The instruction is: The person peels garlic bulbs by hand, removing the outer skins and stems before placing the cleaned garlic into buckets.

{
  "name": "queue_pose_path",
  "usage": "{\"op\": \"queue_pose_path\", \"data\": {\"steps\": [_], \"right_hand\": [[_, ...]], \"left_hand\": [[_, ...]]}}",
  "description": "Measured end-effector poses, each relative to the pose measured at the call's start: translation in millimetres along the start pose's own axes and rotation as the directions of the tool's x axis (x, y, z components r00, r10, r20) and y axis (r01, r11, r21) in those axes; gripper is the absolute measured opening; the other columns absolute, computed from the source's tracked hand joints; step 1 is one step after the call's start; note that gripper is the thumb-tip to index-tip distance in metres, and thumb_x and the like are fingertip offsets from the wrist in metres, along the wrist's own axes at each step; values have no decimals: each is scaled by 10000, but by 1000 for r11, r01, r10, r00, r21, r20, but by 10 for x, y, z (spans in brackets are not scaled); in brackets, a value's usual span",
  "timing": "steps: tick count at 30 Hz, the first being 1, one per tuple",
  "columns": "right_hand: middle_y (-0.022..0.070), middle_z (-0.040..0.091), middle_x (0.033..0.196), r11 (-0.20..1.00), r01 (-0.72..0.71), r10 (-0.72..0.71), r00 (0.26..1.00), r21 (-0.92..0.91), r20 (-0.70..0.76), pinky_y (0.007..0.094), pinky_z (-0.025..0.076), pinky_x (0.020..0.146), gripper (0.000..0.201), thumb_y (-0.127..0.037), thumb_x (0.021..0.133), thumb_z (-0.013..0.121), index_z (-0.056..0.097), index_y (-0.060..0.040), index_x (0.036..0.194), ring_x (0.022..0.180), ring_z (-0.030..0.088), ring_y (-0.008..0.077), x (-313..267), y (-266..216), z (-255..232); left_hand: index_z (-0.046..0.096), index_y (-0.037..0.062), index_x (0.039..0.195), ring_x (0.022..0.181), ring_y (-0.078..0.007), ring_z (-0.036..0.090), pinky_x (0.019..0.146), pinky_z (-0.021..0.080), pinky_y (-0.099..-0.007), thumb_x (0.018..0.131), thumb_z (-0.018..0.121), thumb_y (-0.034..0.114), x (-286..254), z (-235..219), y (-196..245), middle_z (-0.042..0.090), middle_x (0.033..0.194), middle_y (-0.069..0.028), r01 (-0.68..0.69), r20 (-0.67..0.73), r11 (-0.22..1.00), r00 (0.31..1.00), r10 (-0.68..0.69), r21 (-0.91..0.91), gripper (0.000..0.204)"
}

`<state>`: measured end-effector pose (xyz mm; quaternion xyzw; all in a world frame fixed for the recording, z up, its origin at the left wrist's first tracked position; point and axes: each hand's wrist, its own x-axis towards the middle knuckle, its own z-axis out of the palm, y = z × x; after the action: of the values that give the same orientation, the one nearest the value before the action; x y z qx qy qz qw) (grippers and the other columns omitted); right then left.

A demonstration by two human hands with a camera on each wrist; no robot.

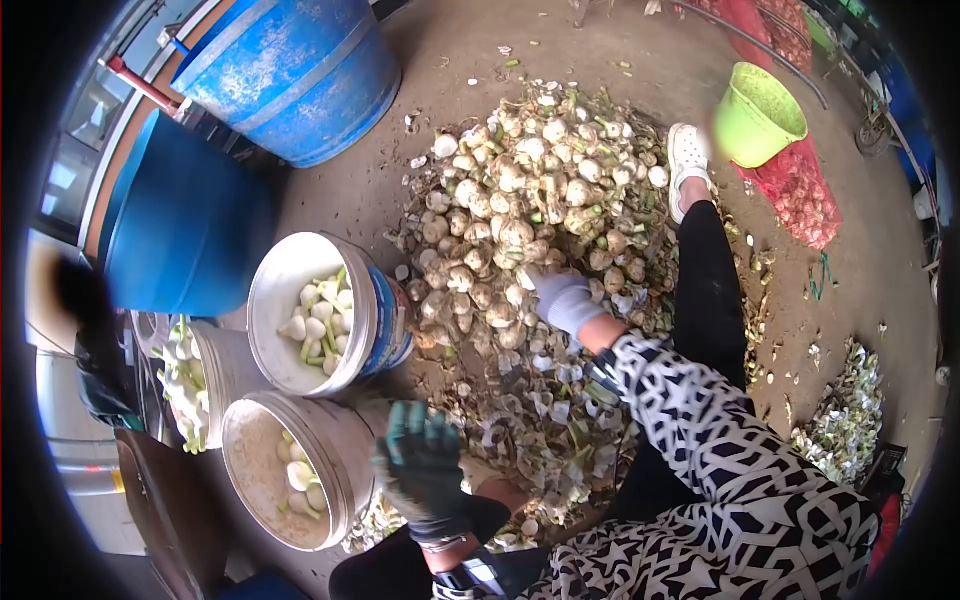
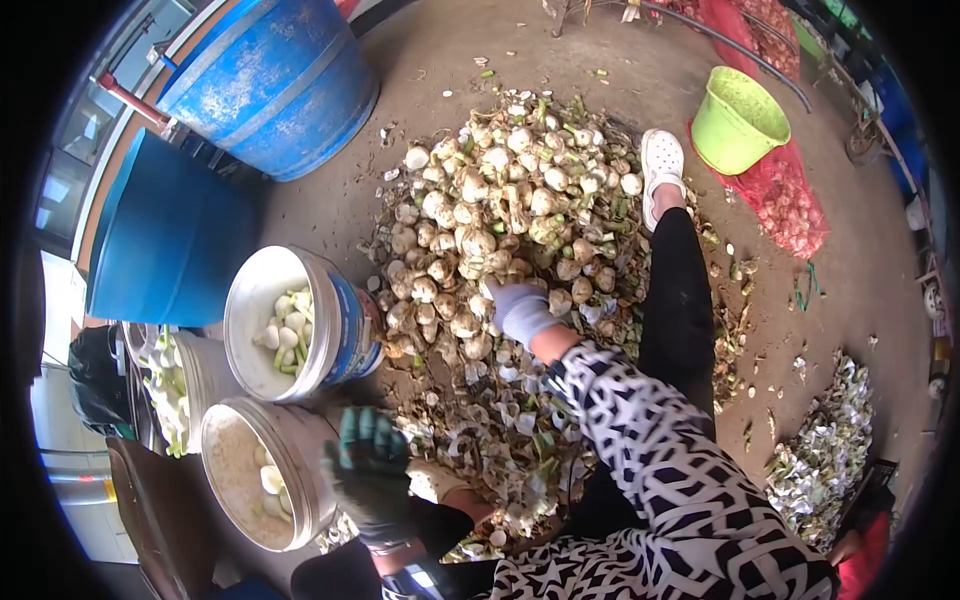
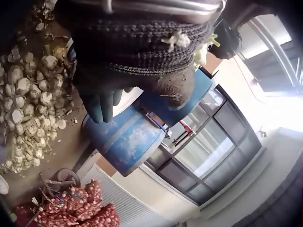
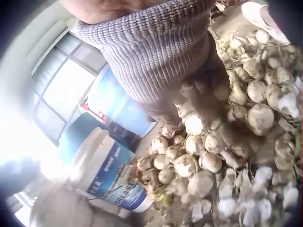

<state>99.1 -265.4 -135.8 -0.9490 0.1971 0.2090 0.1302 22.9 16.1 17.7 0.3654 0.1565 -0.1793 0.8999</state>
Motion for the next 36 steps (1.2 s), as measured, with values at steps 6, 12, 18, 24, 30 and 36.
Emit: {"op": "queue_pose_path", "data": {"steps": [6,12,18,24,30,36], "right_hand": [[122,650,1157,992,87,-99,986,92,133,405,508,835,452,-170,891,553,490,-143,1338,1001,650,243,315,-5,-241],[-15,568,679,762,617,-472,737,197,-483,278,478,398,351,-295,871,659,529,-207,1185,495,568,142,-1279,-253,-21],[85,697,920,144,389,-337,884,910,-325,263,522,657,430,-246,878,679,546,-67,1246,721,660,131,-2049,-154,-492],[116,680,774,464,535,-340,844,706,-415,330,497,653,249,-274,869,672,682,-28,897,694,654,222,-2187,-282,-703],[117,698,819,375,707,-488,700,599,-521,297,504,636,223,-173,907,616,646,-8,1054,690,666,162,-2223,-114,-684],[80,663,737,105,164,-684,727,981,-49,245,453,483,245,-217,877,643,688,19,828,526,582,98,-2171,3,-401]], "left_hand": [[495,46,1289,1041,-275,593,901,485,-405,958,522,393,287,-268,-426,588,1178,-115,81,24,986,996,-85,145,480],[390,35,1377,1018,-190,592,814,509,-270,951,583,206,204,-294,-828,541,1200,-103,62,36,907,996,-85,416,498],[439,-8,1324,1021,-200,584,861,483,-327,810,763,210,-235,136,-537,589,1167,-107,-259,290,808,950,115,529,645],[477,0,1298,1045,-356,579,897,473,-417,696,809,180,-422,296,-488,593,1160,-195,-658,637,-42,709,303,752,710],[477,-30,1287,898,-156,646,770,537,-261,774,761,451,-423,200,-427,621,1098,-106,-289,395,830,914,91,477,758],[488,-47,1238,831,-244,637,712,511,-373,941,523,256,-173,-229,-558,657,994,-124,-588,648,-366,759,57,721,426]]}}
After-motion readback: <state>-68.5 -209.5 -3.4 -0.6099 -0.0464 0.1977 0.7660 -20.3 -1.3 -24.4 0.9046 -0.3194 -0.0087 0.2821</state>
